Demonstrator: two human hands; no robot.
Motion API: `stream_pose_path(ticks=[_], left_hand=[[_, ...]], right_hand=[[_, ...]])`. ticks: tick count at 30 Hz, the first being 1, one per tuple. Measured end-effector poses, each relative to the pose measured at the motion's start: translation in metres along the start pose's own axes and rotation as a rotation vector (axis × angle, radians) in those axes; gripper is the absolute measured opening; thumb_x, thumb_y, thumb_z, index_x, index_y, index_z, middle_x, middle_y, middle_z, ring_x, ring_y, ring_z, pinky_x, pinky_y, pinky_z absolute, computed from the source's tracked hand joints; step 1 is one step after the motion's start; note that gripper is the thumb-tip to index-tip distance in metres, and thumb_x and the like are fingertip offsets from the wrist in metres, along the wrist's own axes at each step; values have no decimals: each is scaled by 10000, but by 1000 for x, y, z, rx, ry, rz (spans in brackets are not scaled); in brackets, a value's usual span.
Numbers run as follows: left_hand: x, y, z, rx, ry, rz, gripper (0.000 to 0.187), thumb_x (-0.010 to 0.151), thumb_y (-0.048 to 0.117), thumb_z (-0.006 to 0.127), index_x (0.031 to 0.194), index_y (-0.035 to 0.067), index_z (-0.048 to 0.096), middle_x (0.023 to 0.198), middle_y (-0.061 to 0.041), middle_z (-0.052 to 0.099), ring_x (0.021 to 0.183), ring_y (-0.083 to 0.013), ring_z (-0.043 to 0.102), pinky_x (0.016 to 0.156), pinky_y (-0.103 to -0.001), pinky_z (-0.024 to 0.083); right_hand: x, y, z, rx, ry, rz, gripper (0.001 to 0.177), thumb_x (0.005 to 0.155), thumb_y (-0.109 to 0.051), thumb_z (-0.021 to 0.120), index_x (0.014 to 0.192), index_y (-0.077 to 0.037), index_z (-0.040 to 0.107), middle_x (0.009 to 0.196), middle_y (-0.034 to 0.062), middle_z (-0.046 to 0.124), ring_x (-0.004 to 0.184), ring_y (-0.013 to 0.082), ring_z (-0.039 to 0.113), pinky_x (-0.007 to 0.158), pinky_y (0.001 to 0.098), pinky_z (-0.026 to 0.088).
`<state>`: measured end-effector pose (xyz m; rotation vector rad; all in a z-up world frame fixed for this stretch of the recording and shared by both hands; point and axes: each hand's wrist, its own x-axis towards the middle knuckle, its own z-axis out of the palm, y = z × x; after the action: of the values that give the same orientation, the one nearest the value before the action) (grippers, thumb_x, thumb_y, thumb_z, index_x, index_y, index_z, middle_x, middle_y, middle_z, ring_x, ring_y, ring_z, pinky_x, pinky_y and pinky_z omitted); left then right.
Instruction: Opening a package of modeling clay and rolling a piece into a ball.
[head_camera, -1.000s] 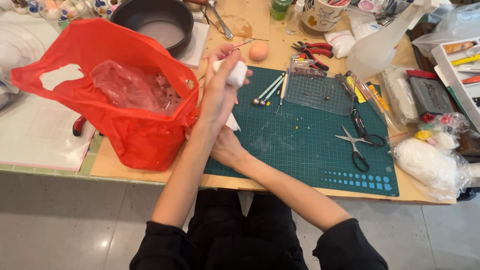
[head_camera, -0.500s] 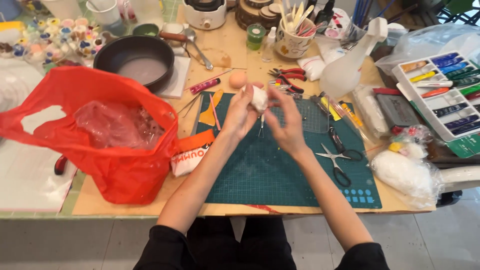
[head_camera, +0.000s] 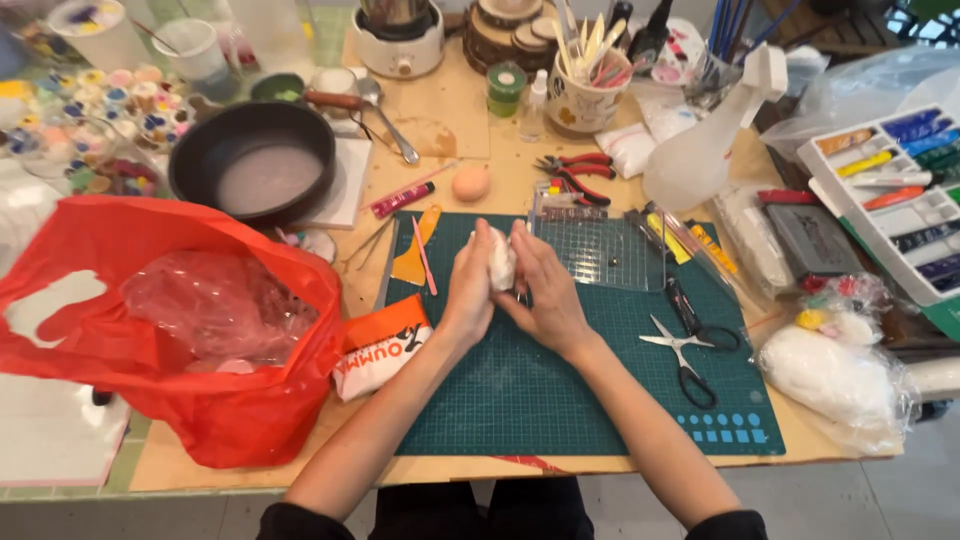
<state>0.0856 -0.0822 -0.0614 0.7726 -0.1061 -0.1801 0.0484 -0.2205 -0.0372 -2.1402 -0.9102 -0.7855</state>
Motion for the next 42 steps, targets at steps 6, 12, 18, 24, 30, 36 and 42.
stream_pose_path(ticks=[6,12,18,24,30,36,42], left_hand=[[-14,25,5,-252,-225,-178,600,1019,542,444,1329,49,585,1202,-133,674,1078,-263,669,906,-425,569],[-5,24,-10,-223,-297,-301,493,1026,325,620,1408,27,524,1296,-151,640,1196,-288,649,1060,-489,541],[-9,14,-14,-73,-354,-281,493,1016,258,657,1418,-4,547,1266,-155,664,1196,-266,656,1041,-455,560],[-17,-12,-3,115,-160,-33,282,1053,223,598,1206,-12,627,1103,-129,694,1009,-224,724,808,-375,662],[-20,-8,15,433,72,103,214,1087,182,565,1068,-23,626,857,-153,675,658,-208,695,464,-325,593],[-28,20,22,634,-24,115,404,1053,309,557,1373,70,497,1048,-145,711,690,-186,725,536,-267,563],[-36,24,21,1100,-232,738,693,931,270,800,1485,72,433,1361,-187,647,1202,-372,693,1016,-405,527]], right_hand=[[-16,7,3,293,43,374,592,983,-34,650,1532,-1,429,1553,208,527,1382,301,587,1064,355,539],[-28,9,13,428,206,420,367,1074,-38,600,1431,1,521,1356,127,612,1259,207,615,1081,322,507],[-27,3,12,516,210,435,249,1069,-39,599,1312,0,558,1200,68,610,1092,131,610,957,264,517],[-33,7,22,552,276,460,111,1094,-41,597,1196,-1,588,1079,60,631,989,87,603,878,238,519],[-30,4,28,610,309,576,114,1110,-120,602,1136,-9,597,990,54,661,882,57,604,759,218,529],[-22,15,19,880,376,762,229,1151,-260,510,1221,-48,561,980,48,645,782,82,568,669,232,473],[-21,9,5,1512,303,829,316,1174,-307,426,1367,-72,513,1293,86,595,1175,187,592,997,352,491]])
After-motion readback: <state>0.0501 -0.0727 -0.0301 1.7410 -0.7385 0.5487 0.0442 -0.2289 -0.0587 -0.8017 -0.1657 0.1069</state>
